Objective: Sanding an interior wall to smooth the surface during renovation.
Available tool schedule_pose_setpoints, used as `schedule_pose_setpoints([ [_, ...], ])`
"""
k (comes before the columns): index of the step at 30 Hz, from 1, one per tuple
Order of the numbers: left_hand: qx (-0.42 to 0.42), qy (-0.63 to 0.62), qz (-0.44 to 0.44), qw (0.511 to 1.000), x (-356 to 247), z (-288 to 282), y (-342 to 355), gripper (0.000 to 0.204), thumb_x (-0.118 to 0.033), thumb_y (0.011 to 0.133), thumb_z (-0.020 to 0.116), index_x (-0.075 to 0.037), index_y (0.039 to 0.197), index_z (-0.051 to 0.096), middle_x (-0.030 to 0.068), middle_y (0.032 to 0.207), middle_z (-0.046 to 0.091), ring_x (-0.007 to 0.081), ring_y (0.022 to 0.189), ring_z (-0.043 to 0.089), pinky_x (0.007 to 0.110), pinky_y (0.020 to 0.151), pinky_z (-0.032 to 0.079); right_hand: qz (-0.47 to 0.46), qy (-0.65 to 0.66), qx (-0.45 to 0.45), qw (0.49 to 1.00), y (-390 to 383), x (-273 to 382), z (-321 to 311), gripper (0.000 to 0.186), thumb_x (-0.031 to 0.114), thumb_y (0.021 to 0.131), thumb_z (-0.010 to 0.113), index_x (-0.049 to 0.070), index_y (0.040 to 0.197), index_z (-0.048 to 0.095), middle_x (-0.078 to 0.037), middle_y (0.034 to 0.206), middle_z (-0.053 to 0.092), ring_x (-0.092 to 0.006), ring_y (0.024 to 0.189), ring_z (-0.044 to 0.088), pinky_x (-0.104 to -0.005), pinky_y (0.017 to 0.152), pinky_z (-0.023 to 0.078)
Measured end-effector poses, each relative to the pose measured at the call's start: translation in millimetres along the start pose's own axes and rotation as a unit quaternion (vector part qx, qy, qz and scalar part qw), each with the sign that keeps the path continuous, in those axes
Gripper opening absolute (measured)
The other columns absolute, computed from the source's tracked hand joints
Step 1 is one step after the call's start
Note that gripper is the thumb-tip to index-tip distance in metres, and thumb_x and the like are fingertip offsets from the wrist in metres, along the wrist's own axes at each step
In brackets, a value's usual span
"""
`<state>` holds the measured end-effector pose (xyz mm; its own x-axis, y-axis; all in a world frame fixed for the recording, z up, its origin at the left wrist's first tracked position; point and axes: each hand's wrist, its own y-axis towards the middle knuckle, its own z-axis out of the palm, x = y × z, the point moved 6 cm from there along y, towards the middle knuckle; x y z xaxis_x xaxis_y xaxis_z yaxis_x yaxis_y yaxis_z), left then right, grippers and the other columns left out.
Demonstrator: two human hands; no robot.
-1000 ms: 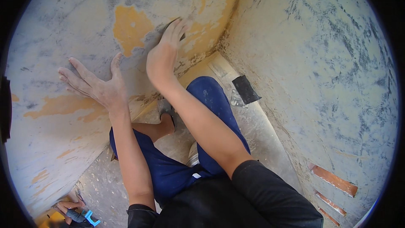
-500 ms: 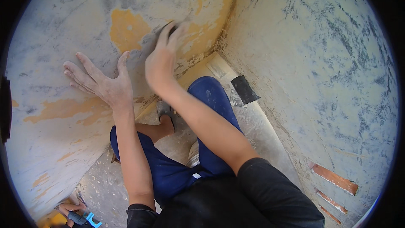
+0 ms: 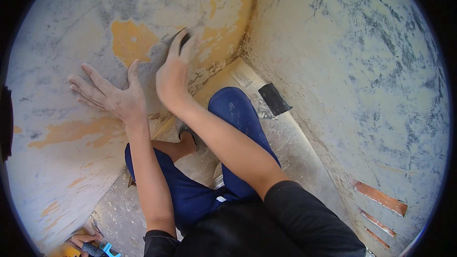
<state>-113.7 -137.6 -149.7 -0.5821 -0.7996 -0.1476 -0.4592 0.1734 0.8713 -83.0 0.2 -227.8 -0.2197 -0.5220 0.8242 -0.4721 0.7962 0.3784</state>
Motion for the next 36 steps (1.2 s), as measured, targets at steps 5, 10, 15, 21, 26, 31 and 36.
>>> schedule_pose_setpoints([
  [5,0.004,0.001,0.004,1.0,0.3,-1.2,0.7,0.107,-0.056,0.081,0.084,-0.005,0.162,0.036,0.0252,0.171,0.015,0.0428,0.16,0.008,0.065,0.125,0.012,0.078,0.102,-0.03,0.991,28.5,-13.8,-12.2,0.069,-0.015,0.088,0.042,-0.017,0.155,0.023,-0.052,0.155,0.015,-0.0634,0.146,0.024,-0.0545,0.125,0.022],
  [10,0.012,0.013,-0.007,1.0,7.8,-4.3,0.2,0.107,-0.056,0.081,0.084,-0.006,0.162,0.035,0.0245,0.171,0.015,0.0423,0.16,0.007,0.064,0.125,0.012,0.012,0.039,0.006,0.999,17.3,-1.0,-7.1,0.07,-0.016,0.089,0.043,-0.017,0.155,0.022,-0.052,0.155,0.015,-0.0623,0.146,0.026,-0.0535,0.124,0.025],
  [15,0.013,0.004,0.002,1.0,3.9,-1.0,-1.6,0.107,-0.056,0.082,0.084,-0.005,0.162,0.035,0.0245,0.171,0.016,0.0422,0.16,0.007,0.063,0.125,0.011,0.009,0.055,-0.022,0.998,7.7,-1.2,-10.6,0.069,-0.016,0.089,0.043,-0.017,0.155,0.023,-0.053,0.154,0.016,-0.0632,0.145,0.026,-0.0529,0.124,0.025],
  [21,0.006,-0.01,0.005,1.0,2.3,0.0,1.0,0.106,-0.055,0.082,0.084,-0.005,0.162,0.036,0.0253,0.171,0.016,0.0424,0.16,0.007,0.064,0.125,0.011,0.053,0.091,-0.032,0.994,26.0,-7.8,-14.0,0.068,-0.015,0.089,0.043,-0.017,0.155,0.026,-0.052,0.156,0.014,-0.0644,0.146,0.021,-0.0527,0.124,0.027],
  [26,0.011,0.001,-0.002,1.0,4.5,-1.6,2.1,0.105,-0.054,0.082,0.084,-0.005,0.162,0.036,0.0252,0.171,0.015,0.0425,0.16,0.007,0.064,0.125,0.01,-0.018,0.013,0.018,1.0,14.4,6.9,-7.0,0.068,-0.015,0.089,0.044,-0.016,0.155,0.026,-0.052,0.155,0.014,-0.0651,0.146,0.018,-0.0534,0.123,0.028],
  [31,0.012,-0.005,0.001,1.0,3.3,-0.2,0.6,0.105,-0.054,0.082,0.084,-0.006,0.163,0.035,0.0249,0.172,0.015,0.0426,0.16,0.007,0.065,0.125,0.01,-0.012,0.03,0.003,0.999,1.9,7.1,-4.6,0.068,-0.015,0.089,0.044,-0.015,0.154,0.027,-0.052,0.155,0.014,-0.0652,0.146,0.019,-0.0534,0.123,0.028],
  [36,0.015,-0.01,0.003,1.0,3.0,-1.1,1.7,0.105,-0.053,0.082,0.084,-0.006,0.162,0.035,0.0244,0.172,0.015,0.0424,0.16,0.007,0.064,0.125,0.01,0.035,0.049,-0.026,0.998,16.5,3.0,-9.8,0.068,-0.015,0.089,0.042,-0.015,0.154,0.027,-0.053,0.153,0.019,-0.0655,0.144,0.024,-0.0529,0.123,0.029],
])
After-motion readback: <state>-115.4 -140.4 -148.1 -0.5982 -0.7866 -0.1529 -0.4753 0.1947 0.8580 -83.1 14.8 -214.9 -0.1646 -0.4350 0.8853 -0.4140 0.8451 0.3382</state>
